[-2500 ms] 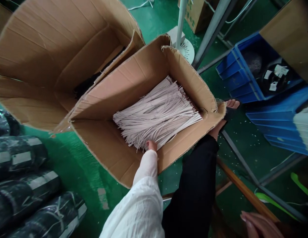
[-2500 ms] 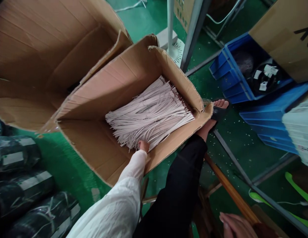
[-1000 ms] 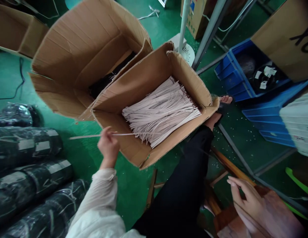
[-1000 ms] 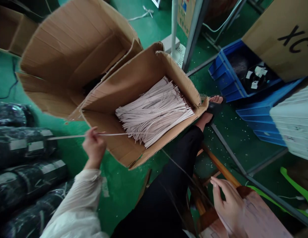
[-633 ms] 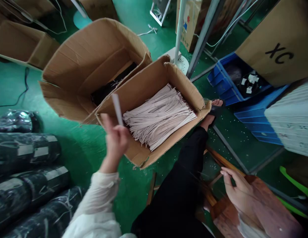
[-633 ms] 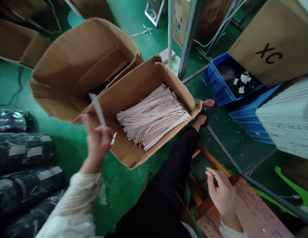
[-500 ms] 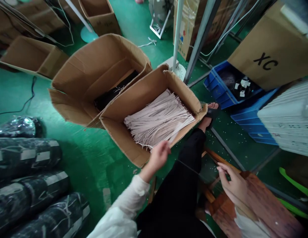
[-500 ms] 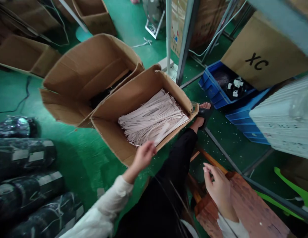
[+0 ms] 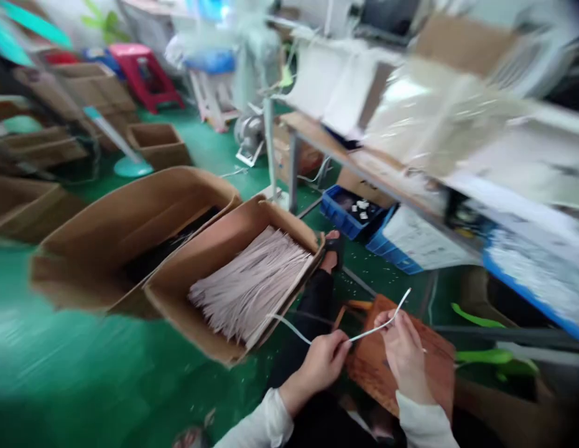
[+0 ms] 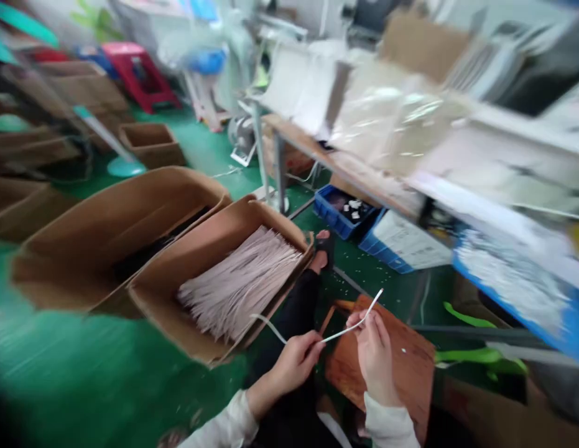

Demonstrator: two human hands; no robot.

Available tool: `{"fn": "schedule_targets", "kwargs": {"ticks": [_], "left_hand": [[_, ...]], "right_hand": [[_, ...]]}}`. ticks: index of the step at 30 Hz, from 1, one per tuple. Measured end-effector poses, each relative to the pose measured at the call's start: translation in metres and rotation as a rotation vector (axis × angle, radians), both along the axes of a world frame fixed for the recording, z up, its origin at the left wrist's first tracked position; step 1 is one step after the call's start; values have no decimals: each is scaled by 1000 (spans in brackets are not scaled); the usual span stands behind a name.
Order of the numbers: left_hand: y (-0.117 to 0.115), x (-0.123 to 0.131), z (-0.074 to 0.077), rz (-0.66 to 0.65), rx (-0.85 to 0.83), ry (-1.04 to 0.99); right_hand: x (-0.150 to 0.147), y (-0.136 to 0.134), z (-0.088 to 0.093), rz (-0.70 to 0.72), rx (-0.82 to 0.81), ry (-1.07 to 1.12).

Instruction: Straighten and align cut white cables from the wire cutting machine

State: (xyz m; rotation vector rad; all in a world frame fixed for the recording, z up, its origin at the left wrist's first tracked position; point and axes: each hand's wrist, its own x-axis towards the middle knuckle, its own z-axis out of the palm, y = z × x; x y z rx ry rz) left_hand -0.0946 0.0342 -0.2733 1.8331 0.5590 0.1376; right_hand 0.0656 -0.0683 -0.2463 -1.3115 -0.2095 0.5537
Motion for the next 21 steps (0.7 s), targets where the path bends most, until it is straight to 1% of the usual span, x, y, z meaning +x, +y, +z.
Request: {"fn": "schedule_targets", "kwargs": {"ticks": [3, 4, 6, 7, 9, 10, 11, 12, 13, 14, 16, 18, 20, 21], "left_hand": [[-9, -9, -4, -51, 113, -34], [-11, -13, -8, -73, 152, -33], [-15, -21, -18, -143, 244, 22], [-16, -25, -23, -187, 290, 62], [-12, -29, -27, -266, 373, 130], [-7, -28, -25, -280, 413, 139], [1, -23, -20, -279, 456, 123], [9, -16, -10, -264, 505, 85], [19, -5, 4, -241, 561, 28], [29, 9, 22, -223, 618, -43], [48, 43, 64, -195, 736, -184], [61, 80, 110, -152, 851, -324], [67, 113, 152, -108, 955, -452], [68, 127, 170, -85, 997, -501]], "right_hand": [[26, -36, 39, -288, 235, 28], [34, -51, 52, -354, 284, 23], [45, -84, 72, -434, 346, 13], [47, -100, 78, -451, 362, 12], [46, -128, 84, -463, 373, 25], [42, -140, 83, -462, 374, 38], [38, -150, 82, -456, 373, 53], [32, -157, 80, -448, 373, 66], [27, -162, 77, -438, 375, 77], [22, -166, 74, -426, 376, 86], [11, -169, 69, -405, 376, 91], [3, -167, 66, -387, 362, 87], [-5, -165, 64, -362, 321, 89], [-9, -164, 62, -346, 293, 92]]}}
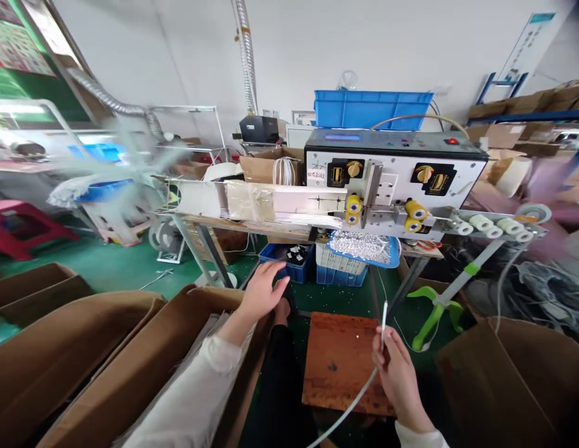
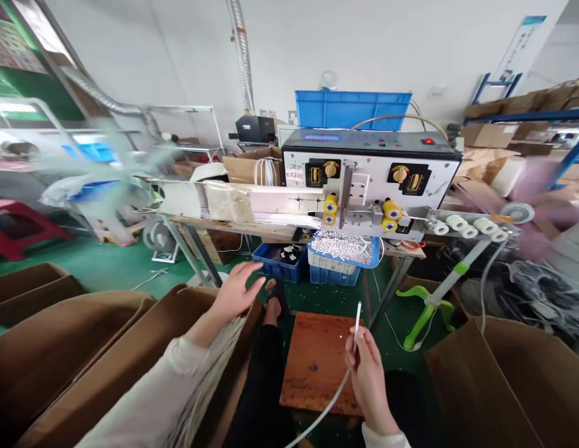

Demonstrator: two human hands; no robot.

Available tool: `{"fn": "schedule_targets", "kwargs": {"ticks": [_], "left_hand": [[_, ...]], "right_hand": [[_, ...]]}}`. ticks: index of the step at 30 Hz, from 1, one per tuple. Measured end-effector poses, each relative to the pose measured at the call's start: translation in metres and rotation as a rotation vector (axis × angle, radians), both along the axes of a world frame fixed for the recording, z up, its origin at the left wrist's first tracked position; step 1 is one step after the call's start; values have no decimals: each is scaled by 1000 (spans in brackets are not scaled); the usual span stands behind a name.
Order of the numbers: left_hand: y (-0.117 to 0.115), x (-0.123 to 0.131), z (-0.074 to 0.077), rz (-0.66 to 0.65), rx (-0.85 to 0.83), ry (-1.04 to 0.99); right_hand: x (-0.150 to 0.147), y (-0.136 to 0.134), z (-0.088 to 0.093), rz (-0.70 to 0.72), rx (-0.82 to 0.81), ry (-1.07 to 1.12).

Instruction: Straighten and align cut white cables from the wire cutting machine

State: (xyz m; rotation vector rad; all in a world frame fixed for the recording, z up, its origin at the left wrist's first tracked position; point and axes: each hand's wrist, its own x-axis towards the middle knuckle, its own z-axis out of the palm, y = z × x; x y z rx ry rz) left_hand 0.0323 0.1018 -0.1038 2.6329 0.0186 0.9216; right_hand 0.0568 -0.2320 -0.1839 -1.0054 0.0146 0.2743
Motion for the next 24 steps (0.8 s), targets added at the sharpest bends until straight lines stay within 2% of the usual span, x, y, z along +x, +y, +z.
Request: {"fn": "schedule_targets", "kwargs": {"ticks": [2, 4, 8, 16, 20, 24], "left_hand": [[-1, 23, 29, 29, 59, -78], [-2, 41, 49, 74, 126, -117], [-4, 67, 73, 146, 279, -128], [-2, 115, 101, 161, 413, -5], [2, 132, 104, 160, 420, 99], [4, 141, 105, 140, 434, 134]], "right_hand": [[-7, 0, -3, 31, -56, 12], [-13, -2, -7, 63, -109, 25], [-21, -6, -14, 154, -180, 42], [-37, 4, -5, 248, -186, 91], [-46, 10, -7, 273, -175, 118], [-51, 13, -14, 231, -177, 131]]}}
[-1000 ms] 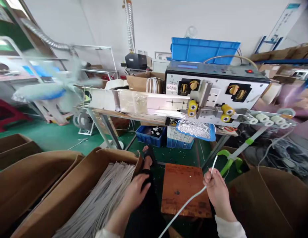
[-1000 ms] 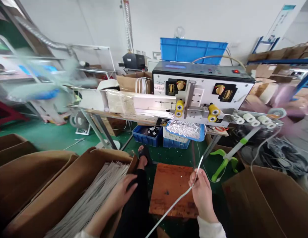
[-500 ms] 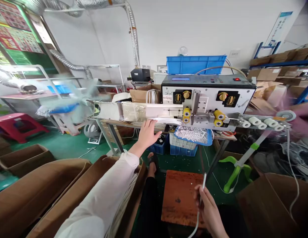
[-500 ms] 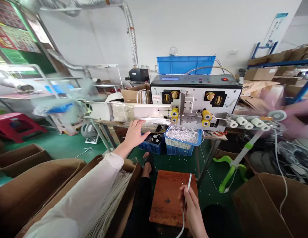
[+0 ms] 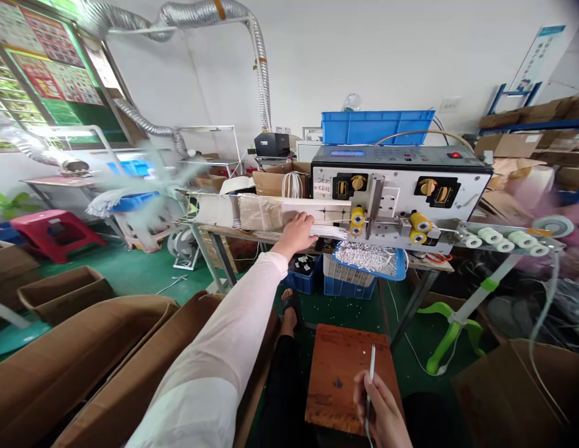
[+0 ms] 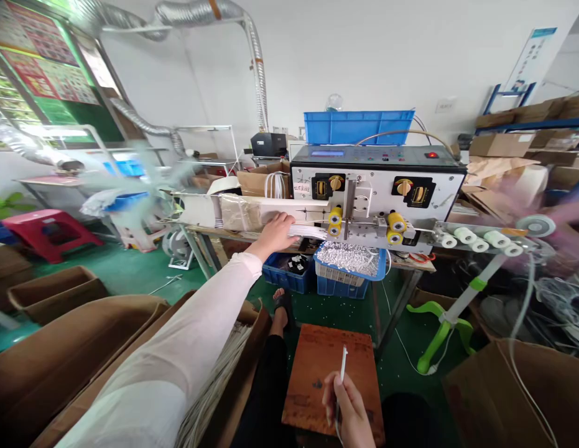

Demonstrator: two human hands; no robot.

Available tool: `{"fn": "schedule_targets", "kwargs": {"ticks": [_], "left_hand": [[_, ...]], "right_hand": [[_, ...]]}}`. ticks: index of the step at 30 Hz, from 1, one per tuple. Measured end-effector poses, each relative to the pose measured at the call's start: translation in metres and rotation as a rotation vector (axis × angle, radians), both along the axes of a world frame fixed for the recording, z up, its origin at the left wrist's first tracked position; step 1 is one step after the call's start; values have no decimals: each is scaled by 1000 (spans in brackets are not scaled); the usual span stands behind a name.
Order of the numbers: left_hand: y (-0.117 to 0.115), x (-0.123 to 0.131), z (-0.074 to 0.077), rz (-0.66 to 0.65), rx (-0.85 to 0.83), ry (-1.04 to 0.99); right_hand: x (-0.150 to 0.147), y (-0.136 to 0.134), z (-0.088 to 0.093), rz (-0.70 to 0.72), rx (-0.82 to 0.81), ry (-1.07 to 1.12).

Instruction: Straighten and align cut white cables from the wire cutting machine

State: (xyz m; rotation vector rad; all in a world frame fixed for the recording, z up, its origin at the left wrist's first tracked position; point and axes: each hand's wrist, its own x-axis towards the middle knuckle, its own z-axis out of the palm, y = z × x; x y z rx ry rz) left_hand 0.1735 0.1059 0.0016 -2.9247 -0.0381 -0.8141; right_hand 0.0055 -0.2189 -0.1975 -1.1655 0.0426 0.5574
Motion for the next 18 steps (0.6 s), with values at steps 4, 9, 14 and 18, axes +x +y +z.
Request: {"fn": "schedule_targets", "kwargs": {"ticks": [4, 9, 14, 18], "left_hand": [[-1, 4, 6, -36, 20, 58], [-13, -4, 17, -143, 75, 144], [-75, -49, 9, -336, 145, 213], [-160, -107, -19, -681, 165, 221]], "right_hand": [[-1, -1, -3, 28, 6, -3], [4, -12, -13, -10, -30, 26], [15, -26, -27, -24, -72, 95], [28, -32, -20, -78, -119, 2]]}}
